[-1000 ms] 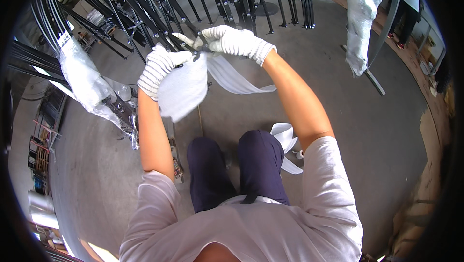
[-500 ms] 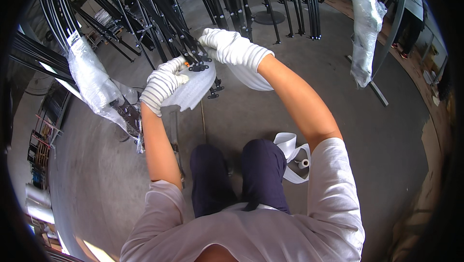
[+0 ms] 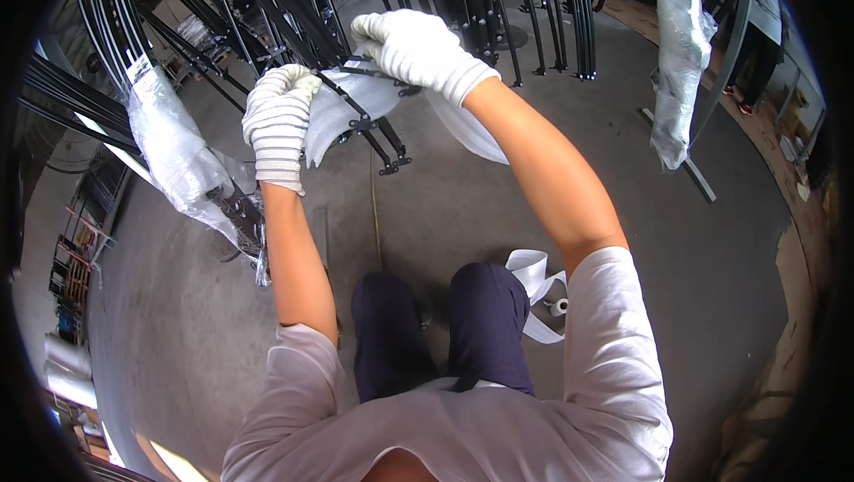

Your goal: The person wraps the ends of black metal frames with protective foam padding while kneeling on the floor, handling the frames one at a time and securing the foam by hand.

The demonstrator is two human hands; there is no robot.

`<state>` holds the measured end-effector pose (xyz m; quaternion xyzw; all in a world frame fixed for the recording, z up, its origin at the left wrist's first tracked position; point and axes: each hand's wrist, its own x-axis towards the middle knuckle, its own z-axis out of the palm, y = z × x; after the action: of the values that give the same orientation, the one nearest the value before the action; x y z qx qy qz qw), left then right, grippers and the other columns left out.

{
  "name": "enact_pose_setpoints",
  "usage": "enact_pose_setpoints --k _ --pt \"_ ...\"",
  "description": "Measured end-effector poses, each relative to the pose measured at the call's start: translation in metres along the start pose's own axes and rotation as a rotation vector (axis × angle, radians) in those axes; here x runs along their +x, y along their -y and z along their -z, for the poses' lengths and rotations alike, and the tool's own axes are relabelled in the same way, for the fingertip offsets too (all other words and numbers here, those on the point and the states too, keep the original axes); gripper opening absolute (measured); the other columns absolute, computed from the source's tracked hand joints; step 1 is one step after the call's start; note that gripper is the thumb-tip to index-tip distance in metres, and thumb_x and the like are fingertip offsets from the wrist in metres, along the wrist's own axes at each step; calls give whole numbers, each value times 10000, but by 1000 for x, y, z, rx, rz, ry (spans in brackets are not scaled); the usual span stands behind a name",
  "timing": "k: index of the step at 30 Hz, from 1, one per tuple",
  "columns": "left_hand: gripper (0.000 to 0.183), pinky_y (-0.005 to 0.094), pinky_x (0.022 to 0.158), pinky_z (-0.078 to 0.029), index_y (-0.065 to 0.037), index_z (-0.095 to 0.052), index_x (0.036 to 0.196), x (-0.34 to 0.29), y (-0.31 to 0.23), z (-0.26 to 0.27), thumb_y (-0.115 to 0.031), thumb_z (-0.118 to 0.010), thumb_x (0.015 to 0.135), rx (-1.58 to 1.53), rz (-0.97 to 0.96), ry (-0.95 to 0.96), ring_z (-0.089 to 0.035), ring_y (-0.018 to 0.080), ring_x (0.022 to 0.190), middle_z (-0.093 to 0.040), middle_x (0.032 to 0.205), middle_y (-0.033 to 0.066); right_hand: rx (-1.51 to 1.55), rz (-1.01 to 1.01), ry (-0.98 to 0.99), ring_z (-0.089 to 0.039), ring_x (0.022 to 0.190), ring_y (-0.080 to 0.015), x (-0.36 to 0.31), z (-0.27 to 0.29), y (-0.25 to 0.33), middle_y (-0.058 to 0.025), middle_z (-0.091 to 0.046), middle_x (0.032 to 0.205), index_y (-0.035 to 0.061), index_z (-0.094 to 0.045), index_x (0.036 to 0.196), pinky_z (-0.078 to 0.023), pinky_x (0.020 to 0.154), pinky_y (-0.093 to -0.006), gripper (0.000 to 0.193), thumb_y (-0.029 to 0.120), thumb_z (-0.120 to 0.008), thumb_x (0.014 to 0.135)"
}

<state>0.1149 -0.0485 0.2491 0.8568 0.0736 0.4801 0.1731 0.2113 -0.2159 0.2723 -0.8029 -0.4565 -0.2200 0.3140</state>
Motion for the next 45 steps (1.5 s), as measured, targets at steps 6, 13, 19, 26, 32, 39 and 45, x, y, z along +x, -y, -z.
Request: enact_pose_setpoints --k 6,13,19,26,32,39,45 --pt "300 258 716 -451 -49 -597 1051 6 12 -1 -145 -643 771 -369 218 206 -584 143 791 -643 866 64 63 87 178 -614 862 -182 10 8 3 -48 -653 954 140 -602 1087 -461 805 -264 269 225 -517 846" --pt "622 283 821 -433 -9 -536 1160 9 6 1 -380 -727 699 -583 205 371 -558 161 935 -609 1048 109 457 114 278 -576 819 -123 9 -10 -12 -60 -640 891 58 -597 1033 -447 772 -268 244 207 -549 846" --pt "297 219 718 -444 -22 -633 1013 21 3 -2 -209 -664 785 -474 197 532 -555 79 783 -634 876 22 828 86 235 -480 702 -33 3 -31 -31 54 -519 739 74 -560 888 -423 609 -184 55 102 -582 847" --pt "277 239 811 -426 -26 -620 1048 21 5 -4 -155 -628 804 -813 49 656 -553 93 874 -630 950 19 898 -31 22 -428 680 -77 -21 -51 -17 25 -477 761 76 -509 996 -388 614 -229 280 304 -581 850" --pt "278 261 764 -444 -36 -620 1009 26 4 6 -152 -683 764 -753 48 711 -569 107 855 -642 925 38 928 -116 364 -365 593 -39 -19 -34 -20 66 -502 830 128 -442 1280 -367 547 -198 503 323 -594 842" --pt "340 260 865 -438 -37 -584 1095 27 -15 17 -66 -653 763 -677 -79 725 -558 128 956 -614 1020 40 928 -136 413 -440 574 -22 -15 -25 -23 68 -576 749 81 -619 1050 -373 516 -192 373 327 -665 773" --pt "351 234 632 -423 -42 -630 988 33 -18 49 -203 -738 695 -44 -112 693 -502 78 670 -584 742 -9 887 -50 400 -454 606 -30 -8 -18 -21 30 -609 831 55 -606 1073 -400 556 -195 387 276 -685 766"
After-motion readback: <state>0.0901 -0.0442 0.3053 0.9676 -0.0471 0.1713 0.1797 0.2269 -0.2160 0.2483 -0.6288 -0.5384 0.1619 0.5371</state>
